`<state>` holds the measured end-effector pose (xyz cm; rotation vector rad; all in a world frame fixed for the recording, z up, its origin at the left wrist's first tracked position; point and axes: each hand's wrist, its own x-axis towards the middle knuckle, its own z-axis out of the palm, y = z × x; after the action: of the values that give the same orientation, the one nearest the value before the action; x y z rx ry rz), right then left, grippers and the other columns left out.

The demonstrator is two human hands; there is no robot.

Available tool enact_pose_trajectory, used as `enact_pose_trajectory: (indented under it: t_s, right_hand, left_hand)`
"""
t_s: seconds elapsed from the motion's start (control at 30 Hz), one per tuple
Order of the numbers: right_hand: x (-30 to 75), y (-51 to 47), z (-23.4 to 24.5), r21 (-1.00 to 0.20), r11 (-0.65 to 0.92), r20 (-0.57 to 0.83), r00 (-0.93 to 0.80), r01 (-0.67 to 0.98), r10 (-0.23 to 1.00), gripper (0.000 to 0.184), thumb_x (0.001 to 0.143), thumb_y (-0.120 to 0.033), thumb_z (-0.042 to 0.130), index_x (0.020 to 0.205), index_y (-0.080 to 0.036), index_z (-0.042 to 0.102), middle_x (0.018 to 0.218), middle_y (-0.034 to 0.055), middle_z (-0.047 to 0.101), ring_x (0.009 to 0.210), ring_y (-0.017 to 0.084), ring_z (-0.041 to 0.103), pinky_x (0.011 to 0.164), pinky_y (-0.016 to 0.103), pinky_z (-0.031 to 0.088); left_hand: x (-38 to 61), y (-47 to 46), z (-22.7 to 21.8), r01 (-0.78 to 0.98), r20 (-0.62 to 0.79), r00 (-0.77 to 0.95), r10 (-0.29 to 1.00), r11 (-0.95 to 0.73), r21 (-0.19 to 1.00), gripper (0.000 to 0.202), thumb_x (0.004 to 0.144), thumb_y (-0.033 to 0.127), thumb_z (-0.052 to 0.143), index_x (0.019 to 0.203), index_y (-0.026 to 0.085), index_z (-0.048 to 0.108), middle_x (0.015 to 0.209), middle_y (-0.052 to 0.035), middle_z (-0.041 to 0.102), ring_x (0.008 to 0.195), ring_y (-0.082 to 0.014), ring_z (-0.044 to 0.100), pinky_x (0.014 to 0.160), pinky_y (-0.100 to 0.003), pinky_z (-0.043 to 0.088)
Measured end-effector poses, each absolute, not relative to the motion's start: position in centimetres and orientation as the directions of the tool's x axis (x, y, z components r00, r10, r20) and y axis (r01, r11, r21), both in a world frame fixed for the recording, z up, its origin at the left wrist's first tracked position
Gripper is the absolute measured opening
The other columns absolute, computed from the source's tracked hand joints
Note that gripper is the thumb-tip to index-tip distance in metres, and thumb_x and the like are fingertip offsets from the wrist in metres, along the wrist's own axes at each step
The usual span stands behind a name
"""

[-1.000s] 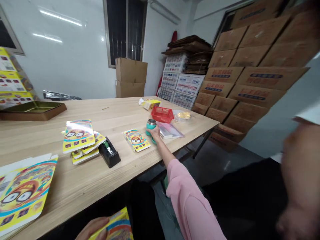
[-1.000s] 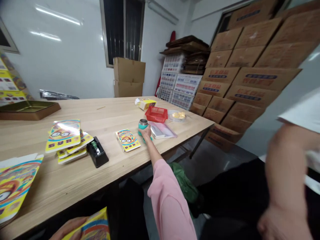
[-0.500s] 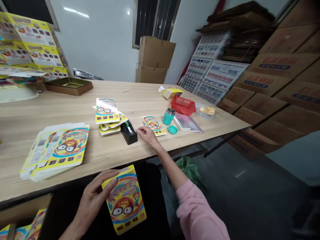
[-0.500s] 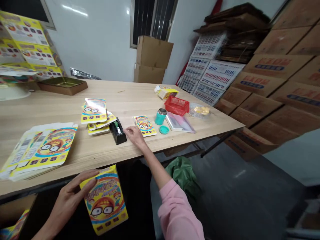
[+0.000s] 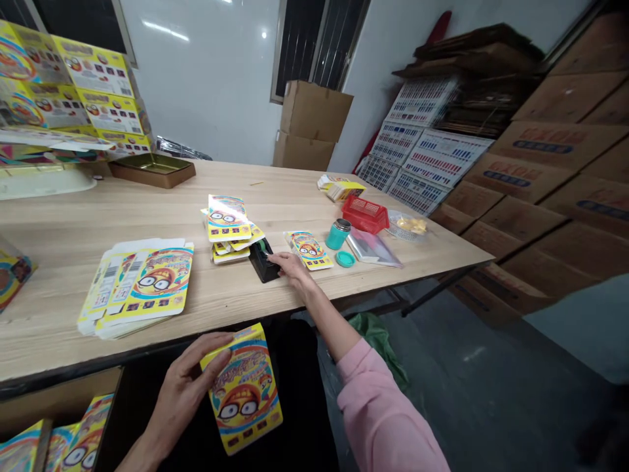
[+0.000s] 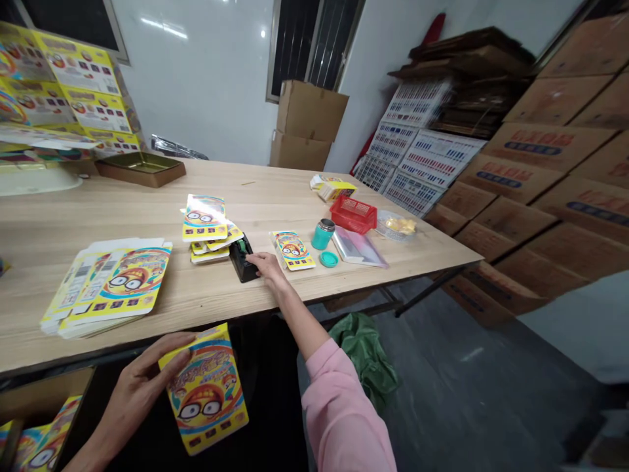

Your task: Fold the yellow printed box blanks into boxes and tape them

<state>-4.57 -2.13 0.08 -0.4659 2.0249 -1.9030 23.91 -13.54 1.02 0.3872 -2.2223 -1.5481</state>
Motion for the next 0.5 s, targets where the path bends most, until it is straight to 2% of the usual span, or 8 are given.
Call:
enact_pose_trajectory:
  t_s: [0.1,0.23,0.4,0.5]
  right_hand:
    - [-4.3,-1.5,0.1,-0.997,-0.025,-0.056,-0.886,0.076,-0.461,0.034,0.063,-0.045,0.077,0.082,-0.017,0.074,0.086,0.0037,0.072,0.072,0.013,0.059,0.064,0.025,0.048]
    - [-3.9,-1.0,0.2,-0.985,-0.107,-0.071,-0.882,0.137,-0.466,0.036,0.059,-0.045,0.080,0.080,-0.017,0.073,0.090,0.0056,0.073,0.078,0.014,0.062,0.072,0.028,0.051]
    - [-3.3,-0.5,0.3,-0.974,-0.174,-0.053,-0.894,0.144,-0.446,0.032,0.059,-0.044,0.080,0.074,-0.017,0.070,0.087,0.0061,0.072,0.080,0.016,0.063,0.073,0.029,0.054]
    - [-2.9,-0.4,0.1,-0.974,-0.197,-0.018,-0.902,0.114,-0.432,0.031,0.061,-0.043,0.078,0.077,-0.018,0.071,0.092,0.0058,0.072,0.086,0.017,0.065,0.077,0.031,0.054]
  left_hand:
    - [24.1,-13.4,1.1,0.026,0.176,-0.883,-0.435,0.329,0.944,0.034,0.077,0.053,0.070,0.093,0.024,0.079,0.105,-0.0076,0.076,0.097,-0.0251,0.072,0.079,-0.027,0.060]
    - [24.3,-13.2,1.2,0.038,0.169,-0.896,-0.411,0.308,0.951,0.034,0.079,0.052,0.069,0.095,0.023,0.079,0.106,-0.0079,0.076,0.096,-0.0245,0.072,0.078,-0.026,0.060]
    - [24.1,-12.9,1.2,0.046,0.173,-0.899,-0.403,0.304,0.951,0.033,0.079,0.051,0.069,0.095,0.024,0.078,0.105,-0.0076,0.076,0.095,-0.0240,0.072,0.078,-0.027,0.060]
    - [24.0,-12.9,1.2,0.049,0.180,-0.900,-0.397,0.318,0.947,0.033,0.079,0.050,0.069,0.096,0.024,0.078,0.107,-0.0075,0.075,0.097,-0.0239,0.071,0.080,-0.027,0.059]
